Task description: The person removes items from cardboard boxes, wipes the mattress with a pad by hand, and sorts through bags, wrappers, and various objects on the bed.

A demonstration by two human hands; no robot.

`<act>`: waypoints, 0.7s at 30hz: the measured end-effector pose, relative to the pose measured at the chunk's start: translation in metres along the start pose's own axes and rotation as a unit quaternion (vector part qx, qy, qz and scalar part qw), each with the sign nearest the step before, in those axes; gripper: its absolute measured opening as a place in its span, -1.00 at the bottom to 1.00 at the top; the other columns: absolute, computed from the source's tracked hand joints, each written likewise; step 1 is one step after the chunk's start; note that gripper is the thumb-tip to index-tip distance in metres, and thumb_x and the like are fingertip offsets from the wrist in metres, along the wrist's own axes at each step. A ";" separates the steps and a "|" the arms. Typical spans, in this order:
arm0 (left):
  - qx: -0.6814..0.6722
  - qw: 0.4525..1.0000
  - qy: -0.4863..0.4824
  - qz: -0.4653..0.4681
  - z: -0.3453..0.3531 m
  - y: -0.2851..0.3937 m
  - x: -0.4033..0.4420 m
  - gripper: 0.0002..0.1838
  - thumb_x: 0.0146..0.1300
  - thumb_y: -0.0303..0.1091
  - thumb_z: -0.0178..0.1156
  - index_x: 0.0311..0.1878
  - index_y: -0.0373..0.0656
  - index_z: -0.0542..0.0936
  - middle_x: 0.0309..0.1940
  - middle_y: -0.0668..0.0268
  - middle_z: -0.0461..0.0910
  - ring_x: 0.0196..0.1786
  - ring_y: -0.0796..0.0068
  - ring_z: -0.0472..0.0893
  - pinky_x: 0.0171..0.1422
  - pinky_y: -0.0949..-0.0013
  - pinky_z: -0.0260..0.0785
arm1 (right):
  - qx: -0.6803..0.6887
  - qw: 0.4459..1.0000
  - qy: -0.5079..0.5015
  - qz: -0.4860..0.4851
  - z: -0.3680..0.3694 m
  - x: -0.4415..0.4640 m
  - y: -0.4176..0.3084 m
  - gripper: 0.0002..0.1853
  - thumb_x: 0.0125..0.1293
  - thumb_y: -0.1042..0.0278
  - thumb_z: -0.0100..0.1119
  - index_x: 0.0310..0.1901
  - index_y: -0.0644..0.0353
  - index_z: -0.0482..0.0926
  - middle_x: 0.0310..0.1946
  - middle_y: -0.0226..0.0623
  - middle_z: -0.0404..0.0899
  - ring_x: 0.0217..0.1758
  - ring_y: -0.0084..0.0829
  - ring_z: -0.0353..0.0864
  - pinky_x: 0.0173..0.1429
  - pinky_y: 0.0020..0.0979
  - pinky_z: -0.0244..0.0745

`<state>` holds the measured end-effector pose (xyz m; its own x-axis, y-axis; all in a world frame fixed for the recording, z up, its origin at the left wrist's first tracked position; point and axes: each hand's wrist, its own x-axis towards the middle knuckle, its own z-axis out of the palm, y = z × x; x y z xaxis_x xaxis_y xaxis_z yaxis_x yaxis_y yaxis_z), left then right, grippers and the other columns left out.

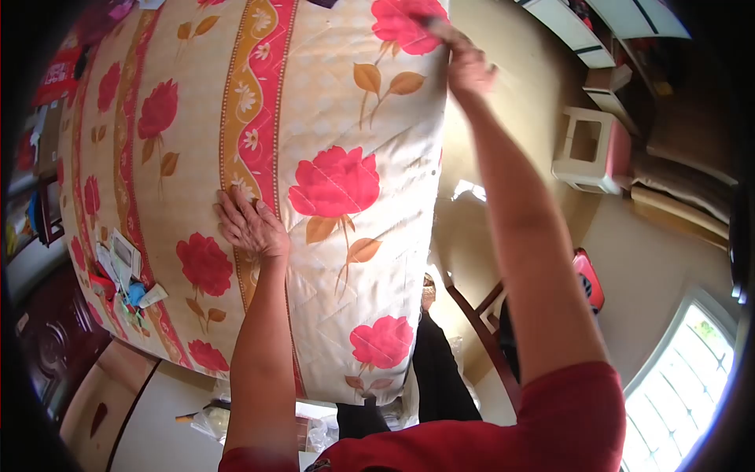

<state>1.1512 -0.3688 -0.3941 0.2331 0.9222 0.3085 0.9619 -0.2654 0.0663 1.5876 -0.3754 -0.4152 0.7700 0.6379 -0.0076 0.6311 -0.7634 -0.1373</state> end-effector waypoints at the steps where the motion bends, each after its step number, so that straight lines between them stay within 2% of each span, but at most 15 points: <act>1: -0.006 1.000 -0.005 0.000 -0.002 0.003 -0.001 -0.45 0.37 -0.01 -0.32 0.31 -0.09 0.23 0.37 0.13 0.06 0.41 0.06 0.00 0.34 0.04 -0.16 | -0.038 0.992 -0.120 0.015 -0.028 -0.004 0.038 -0.56 0.27 0.16 -0.19 0.19 -0.19 0.37 0.13 -0.45 0.45 0.20 -0.28 0.37 0.28 0.01 0.09; 2: -0.003 1.000 -0.003 0.000 -0.001 0.004 -0.002 -0.45 0.37 -0.01 -0.32 0.31 -0.09 0.23 0.37 0.13 0.06 0.41 0.05 0.01 0.34 0.04 -0.14 | -0.045 0.991 -0.122 0.014 -0.038 -0.014 0.072 -0.56 0.27 0.18 -0.18 0.20 -0.16 0.35 0.15 -0.42 0.42 0.21 -0.29 0.35 0.28 -0.02 0.09; 4: 0.004 1.000 0.005 0.009 0.002 0.001 -0.002 -0.45 0.37 0.00 -0.31 0.30 -0.09 0.23 0.37 0.12 0.06 0.40 0.04 0.03 0.32 0.02 -0.10 | 0.016 1.000 -0.026 -0.002 -0.048 -0.056 0.110 -0.55 0.27 0.23 -0.15 0.23 -0.08 0.31 0.19 -0.38 0.34 0.25 -0.31 0.31 0.30 -0.08 0.09; 6: 0.010 1.000 0.007 0.019 0.003 -0.001 -0.003 -0.45 0.37 -0.01 -0.30 0.31 -0.10 0.23 0.36 0.12 0.07 0.38 0.03 0.06 0.31 0.02 -0.06 | 0.132 0.988 0.064 -0.045 -0.052 -0.122 0.107 -0.53 0.28 0.28 -0.13 0.25 -0.01 0.26 0.24 -0.33 0.27 0.28 -0.33 0.27 0.32 -0.14 0.10; 7: 0.015 0.999 0.010 0.028 0.003 0.000 -0.003 -0.45 0.37 -0.01 -0.30 0.31 -0.11 0.22 0.36 0.13 0.08 0.37 0.02 0.07 0.31 0.01 -0.04 | 0.208 0.973 0.078 -0.059 -0.049 -0.160 0.093 -0.52 0.28 0.31 -0.11 0.26 0.02 0.24 0.26 -0.30 0.24 0.29 -0.35 0.24 0.33 -0.17 0.10; 8: 0.032 0.999 0.012 0.033 0.001 0.001 -0.003 -0.44 0.37 0.00 -0.29 0.31 -0.12 0.21 0.35 0.14 0.10 0.36 0.04 0.11 0.31 0.01 -0.01 | 0.329 0.942 0.048 -0.041 -0.041 -0.201 0.074 -0.51 0.28 0.33 -0.10 0.27 0.06 0.22 0.28 -0.28 0.20 0.31 -0.36 0.22 0.33 -0.19 0.10; 9: 0.028 0.999 0.014 0.033 0.001 0.002 -0.002 -0.44 0.36 0.00 -0.30 0.32 -0.12 0.21 0.35 0.14 0.10 0.36 0.05 0.11 0.31 0.02 -0.02 | 0.611 0.791 -0.028 0.031 -0.026 -0.246 0.054 -0.50 0.29 0.36 -0.09 0.28 0.09 0.20 0.30 -0.25 0.16 0.32 -0.37 0.20 0.34 -0.22 0.10; 10: 0.024 0.999 0.016 0.031 0.001 0.003 -0.002 -0.43 0.36 0.01 -0.30 0.32 -0.12 0.20 0.35 0.15 0.11 0.36 0.06 0.12 0.31 0.02 -0.02 | 0.814 0.565 -0.071 0.114 -0.015 -0.288 0.032 -0.48 0.29 0.38 -0.07 0.29 0.13 0.18 0.32 -0.23 0.13 0.34 -0.38 0.18 0.35 -0.25 0.10; 11: 0.022 0.999 0.015 0.032 0.001 0.003 -0.004 -0.43 0.36 0.01 -0.30 0.33 -0.12 0.19 0.35 0.16 0.11 0.36 0.07 0.12 0.31 0.03 -0.02 | 0.786 0.604 -0.091 0.098 -0.019 -0.327 0.012 -0.47 0.29 0.41 -0.06 0.31 0.16 0.15 0.34 -0.20 0.09 0.35 -0.39 0.16 0.36 -0.28 0.10; 12: 0.033 0.999 0.013 0.028 0.006 0.000 -0.006 -0.42 0.36 0.02 -0.31 0.34 -0.11 0.17 0.36 0.17 0.09 0.36 0.10 0.12 0.32 0.04 -0.02 | 0.563 0.823 -0.072 0.015 -0.037 -0.355 0.003 -0.46 0.21 0.46 -0.02 0.27 0.08 0.24 0.32 -0.18 0.12 0.33 -0.28 0.18 0.34 -0.23 0.14; 13: 0.038 0.999 0.017 0.025 0.008 -0.001 -0.006 -0.42 0.36 0.02 -0.31 0.34 -0.10 0.17 0.36 0.17 0.09 0.36 0.11 0.12 0.32 0.05 -0.02 | 0.280 0.956 -0.056 -0.065 -0.056 -0.374 -0.001 -0.43 0.12 0.52 0.03 0.23 0.00 0.33 0.30 -0.16 0.15 0.32 -0.17 0.20 0.31 -0.19 0.19; 16: 0.059 0.998 0.018 0.024 0.011 -0.003 -0.009 -0.42 0.36 0.03 -0.34 0.35 -0.07 0.18 0.35 0.22 0.11 0.36 0.20 0.13 0.32 0.09 -0.02 | 0.300 0.947 -0.106 -0.033 -0.069 -0.425 0.008 -0.42 -0.02 0.53 0.09 0.13 -0.13 0.46 0.25 -0.17 0.20 0.26 0.02 0.20 0.30 -0.12 0.20; 19: 0.053 0.998 0.024 0.027 0.017 -0.010 -0.007 -0.41 0.36 0.04 -0.34 0.35 -0.06 0.18 0.35 0.26 0.12 0.36 0.27 0.14 0.31 0.12 0.00 | 0.340 0.933 -0.110 -0.035 -0.049 -0.463 0.010 -0.42 -0.03 0.54 0.09 0.11 -0.14 0.46 0.18 -0.23 0.27 0.22 0.08 0.20 0.31 -0.08 0.18; 20: 0.067 0.997 0.023 0.025 0.017 -0.009 -0.006 -0.41 0.36 0.04 -0.35 0.35 -0.06 0.17 0.35 0.30 0.13 0.36 0.31 0.15 0.29 0.17 0.02 | 0.363 0.930 -0.067 0.005 -0.064 -0.454 0.010 -0.45 0.00 0.52 0.08 0.09 -0.19 0.48 0.07 -0.28 0.33 0.10 -0.01 0.29 0.20 -0.11 0.25; 21: 0.073 0.997 0.013 0.026 0.016 -0.009 -0.006 -0.41 0.36 0.04 -0.35 0.36 -0.06 0.15 0.34 0.25 0.13 0.36 0.28 0.15 0.29 0.13 0.03 | 0.364 0.928 -0.075 0.004 -0.067 -0.451 0.013 -0.46 0.01 0.51 0.07 0.09 -0.22 0.48 0.06 -0.29 0.33 0.06 -0.04 0.31 0.15 -0.13 0.26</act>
<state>1.1431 -0.3670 -0.4117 0.2818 0.9000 0.3324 0.9594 -0.2677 -0.0886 1.2542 -0.6796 -0.3472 0.7181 0.6815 -0.1413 0.3540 -0.5324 -0.7689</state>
